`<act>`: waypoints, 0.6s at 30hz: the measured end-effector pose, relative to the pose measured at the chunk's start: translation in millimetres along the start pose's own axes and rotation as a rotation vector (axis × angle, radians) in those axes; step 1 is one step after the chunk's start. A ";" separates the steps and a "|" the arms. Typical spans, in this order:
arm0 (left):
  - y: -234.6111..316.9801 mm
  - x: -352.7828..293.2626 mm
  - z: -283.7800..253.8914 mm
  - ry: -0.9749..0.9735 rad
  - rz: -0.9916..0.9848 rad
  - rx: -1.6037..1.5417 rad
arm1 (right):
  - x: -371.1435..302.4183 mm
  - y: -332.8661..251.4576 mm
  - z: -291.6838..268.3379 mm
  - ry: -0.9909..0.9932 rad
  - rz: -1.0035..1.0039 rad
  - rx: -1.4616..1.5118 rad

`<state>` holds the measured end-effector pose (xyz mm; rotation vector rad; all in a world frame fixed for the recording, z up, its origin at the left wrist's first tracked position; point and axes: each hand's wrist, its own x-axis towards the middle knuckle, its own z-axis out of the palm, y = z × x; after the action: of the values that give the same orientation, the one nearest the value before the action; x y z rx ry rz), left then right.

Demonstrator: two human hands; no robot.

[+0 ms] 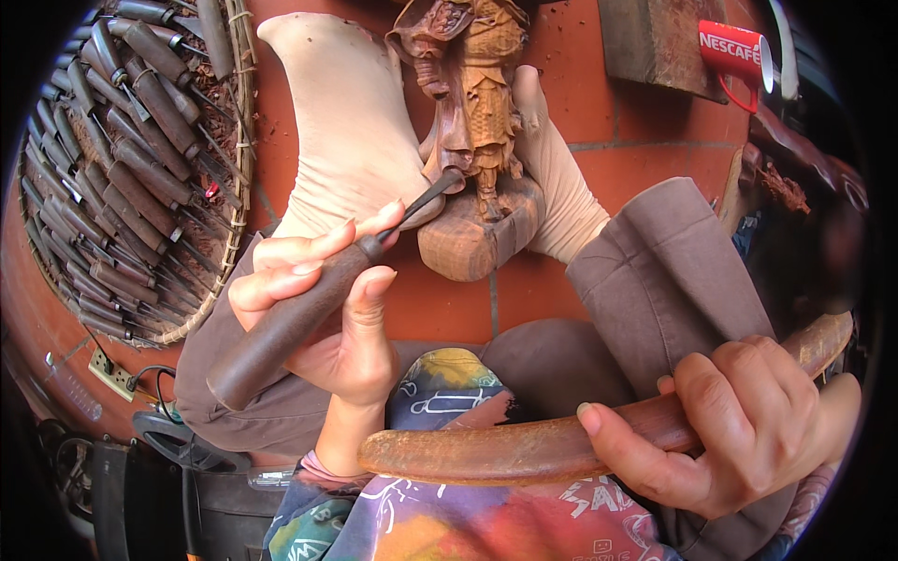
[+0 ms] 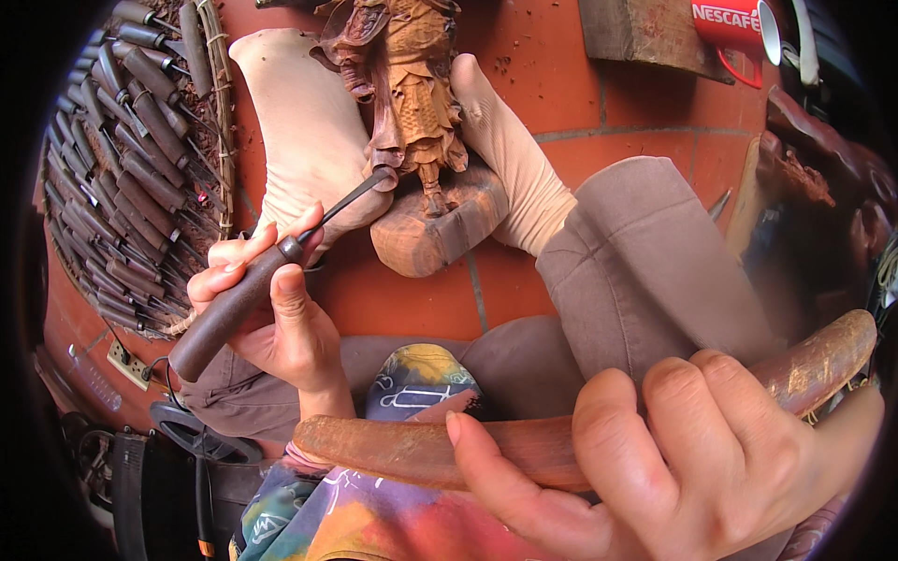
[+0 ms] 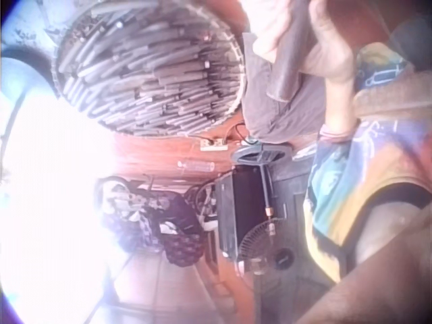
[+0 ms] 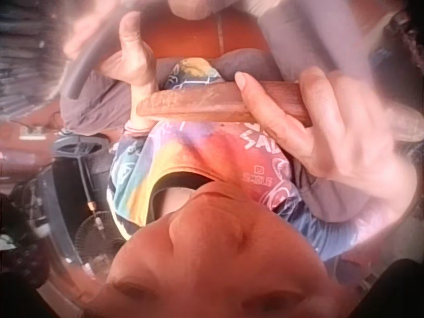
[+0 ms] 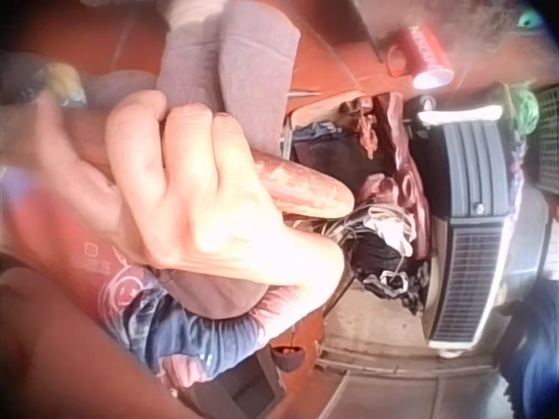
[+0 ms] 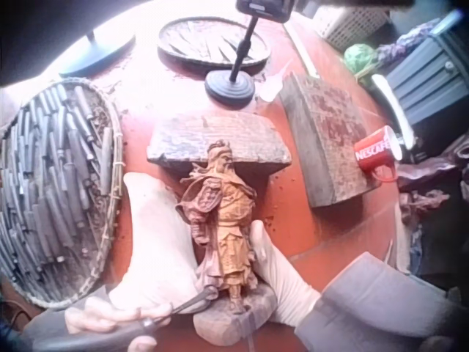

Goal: The person carves a piece of wood using a chisel and mallet while holding the wood between their bare feet. They repeatedly strike the chisel to shape the wood and occasionally switch tools from a nearby basket.

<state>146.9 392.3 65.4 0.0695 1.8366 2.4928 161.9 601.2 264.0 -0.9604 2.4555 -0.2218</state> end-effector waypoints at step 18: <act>41.0 18.5 67.6 -0.341 -0.204 0.176 | -64.4 48.1 31.2 0.409 0.264 0.178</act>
<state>132.3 445.8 124.7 0.2791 1.8085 2.0337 189.6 680.9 246.4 -0.5466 2.8377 -0.5827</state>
